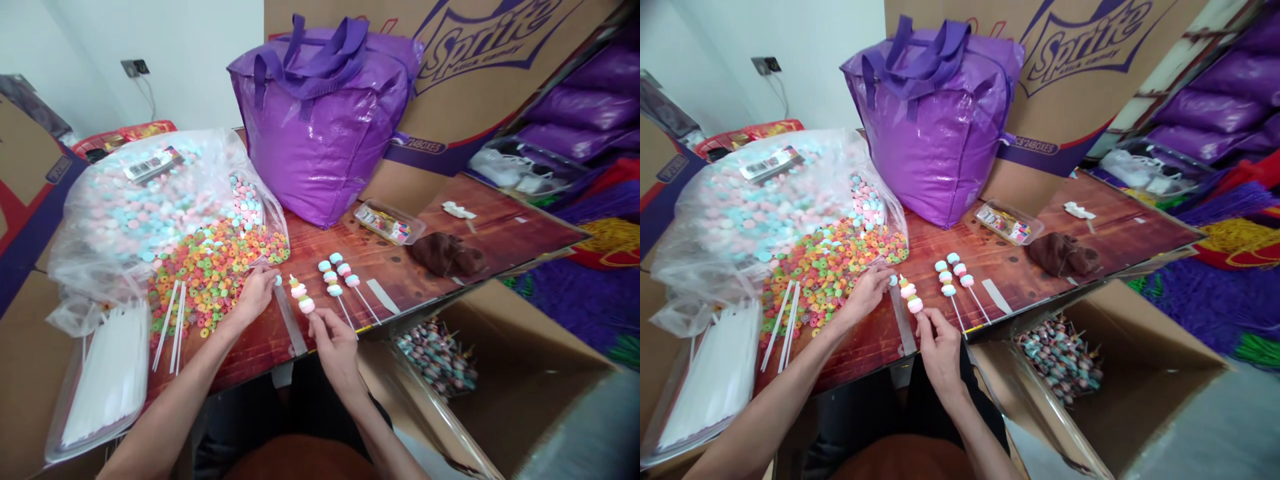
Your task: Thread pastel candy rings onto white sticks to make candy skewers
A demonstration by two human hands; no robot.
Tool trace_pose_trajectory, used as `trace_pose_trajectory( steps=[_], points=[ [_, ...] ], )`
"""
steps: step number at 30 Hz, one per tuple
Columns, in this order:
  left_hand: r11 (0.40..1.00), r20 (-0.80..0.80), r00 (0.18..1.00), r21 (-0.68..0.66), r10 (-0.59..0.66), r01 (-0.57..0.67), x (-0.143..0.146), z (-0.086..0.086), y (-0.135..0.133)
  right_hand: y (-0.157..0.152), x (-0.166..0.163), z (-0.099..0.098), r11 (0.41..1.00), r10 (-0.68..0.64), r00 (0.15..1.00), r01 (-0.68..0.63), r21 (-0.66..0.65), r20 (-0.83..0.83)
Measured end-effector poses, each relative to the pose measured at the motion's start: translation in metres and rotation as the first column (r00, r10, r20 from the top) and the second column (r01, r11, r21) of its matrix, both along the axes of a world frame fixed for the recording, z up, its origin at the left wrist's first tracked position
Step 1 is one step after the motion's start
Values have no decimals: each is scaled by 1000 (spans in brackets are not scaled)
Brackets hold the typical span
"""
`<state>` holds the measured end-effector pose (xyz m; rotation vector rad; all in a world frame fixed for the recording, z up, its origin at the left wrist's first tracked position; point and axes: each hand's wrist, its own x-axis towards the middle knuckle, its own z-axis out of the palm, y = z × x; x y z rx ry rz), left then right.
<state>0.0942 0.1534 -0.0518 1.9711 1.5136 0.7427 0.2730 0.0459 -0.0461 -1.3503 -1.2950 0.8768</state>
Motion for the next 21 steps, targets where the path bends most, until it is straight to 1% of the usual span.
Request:
trace_pose_trajectory(
  steps=[2,4,6,8,10,12,14,15,17,19,21],
  points=[
    [998,-55,996,-3,-63,63,0,0,0,1,1,0,1000,20,1000,-20,-14,14],
    [995,-94,991,-7,-100,100,-2,2,-2,1,1,1,999,36,999,-35,-22,35],
    [995,-128,987,-4,-95,95,-2,3,-5,1,2,1,999,48,997,-47,-23,67],
    [998,-141,988,16,-62,65,-1,2,-10,1,2,1,999,51,993,-49,-18,109],
    [998,-105,994,42,-36,40,1,0,-14,-1,3,1,999,50,987,-49,-11,155],
    [999,12,1000,35,-8,8,3,-4,-19,-2,4,1,999,53,979,-53,-7,194],
    [997,228,971,-58,66,-54,3,-8,-24,-3,4,2,998,66,973,-66,-7,222],
    [988,349,929,-132,125,-83,3,-9,-26,-3,4,2,997,77,970,-77,-9,229],
    [958,542,804,-262,244,-114,2,-9,-31,-4,2,3,994,111,965,-111,-12,236],
    [942,637,708,-310,305,-127,2,-6,-36,-4,0,3,990,139,960,-140,-11,242],
    [941,673,665,-303,322,-150,2,-2,-41,-3,-2,2,989,147,958,-150,-6,248]
  ],
)
